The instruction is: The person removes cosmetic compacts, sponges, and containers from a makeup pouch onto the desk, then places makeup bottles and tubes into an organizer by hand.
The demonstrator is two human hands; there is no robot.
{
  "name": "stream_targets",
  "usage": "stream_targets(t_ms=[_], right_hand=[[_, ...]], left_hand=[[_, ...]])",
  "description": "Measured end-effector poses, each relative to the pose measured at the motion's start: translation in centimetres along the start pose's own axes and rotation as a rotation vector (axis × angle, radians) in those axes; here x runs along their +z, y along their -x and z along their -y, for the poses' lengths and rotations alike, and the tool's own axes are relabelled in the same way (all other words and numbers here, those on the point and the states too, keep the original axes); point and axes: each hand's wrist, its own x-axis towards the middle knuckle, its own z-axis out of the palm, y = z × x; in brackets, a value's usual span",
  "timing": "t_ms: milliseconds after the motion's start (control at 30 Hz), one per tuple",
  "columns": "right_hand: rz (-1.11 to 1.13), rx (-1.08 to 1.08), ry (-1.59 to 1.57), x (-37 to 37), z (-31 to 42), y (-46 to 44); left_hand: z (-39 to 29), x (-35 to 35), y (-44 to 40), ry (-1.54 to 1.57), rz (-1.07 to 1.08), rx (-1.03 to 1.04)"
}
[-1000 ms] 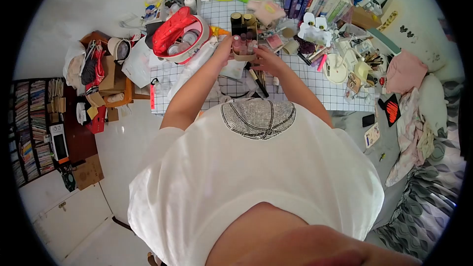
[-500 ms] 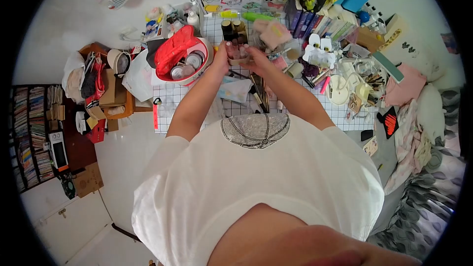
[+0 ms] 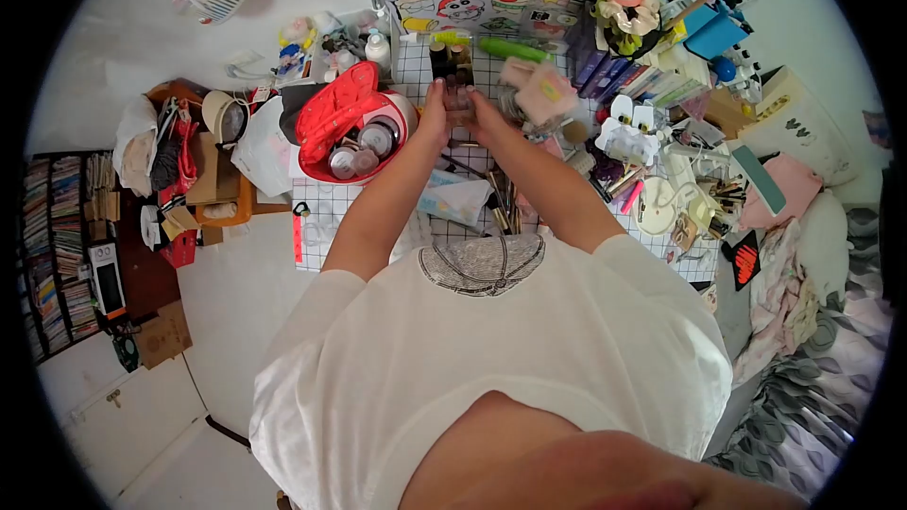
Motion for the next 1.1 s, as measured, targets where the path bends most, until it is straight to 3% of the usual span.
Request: stream_targets(t_ms=[67, 167, 333, 433, 567, 667, 733, 833, 967, 1100], right_hand=[[0.141, -0.065, -0.127, -2.0, -2.2, -4.5], [-0.020, -0.051, 0.020, 0.5, 0.0, -2.1], [0.018, 0.024, 0.091, 1.5, 0.4, -0.9], [-0.043, 0.117, -0.031, 2.1, 1.1, -1.4], [-0.032, 0.223, -0.145, 2.5, 1.6, -2.9], [0.160, 0.080, 0.073, 2.1, 1.9, -3.8], [0.077, 0.066, 0.150, 3.3, 3.3, -3.9], [-0.075, 0.037, 0.153, 3.4, 4.8, -7.0], [-0.302, 0.003, 0.070, 0.5, 6.0, -15.1], [-0.281, -0.131, 0.053, 1.7, 7.0, -14.7]], left_hand=[[-0.1, 0.3, -0.2, 0.004, -0.017, 0.021], [0.0, 0.1, -1.1, -0.035, -0.069, 0.028], [3.4, -3.3, -5.9, -0.016, -0.058, -0.049], [3.2, -1.3, -5.6, 0.227, -0.235, -0.072], [2.4, -0.9, -6.2, 0.310, -0.372, -0.015], [1.9, -1.5, -6.9, 0.534, -0.354, 0.006], [1.5, -2.0, -7.5, 0.766, -0.216, -0.067], [1.1, -1.7, -9.0, 0.663, -0.395, -0.092], [0.2, -0.8, -8.1, 0.719, -0.425, -0.169], [0.3, -1.3, -8.7, 0.856, -0.448, -0.211]])
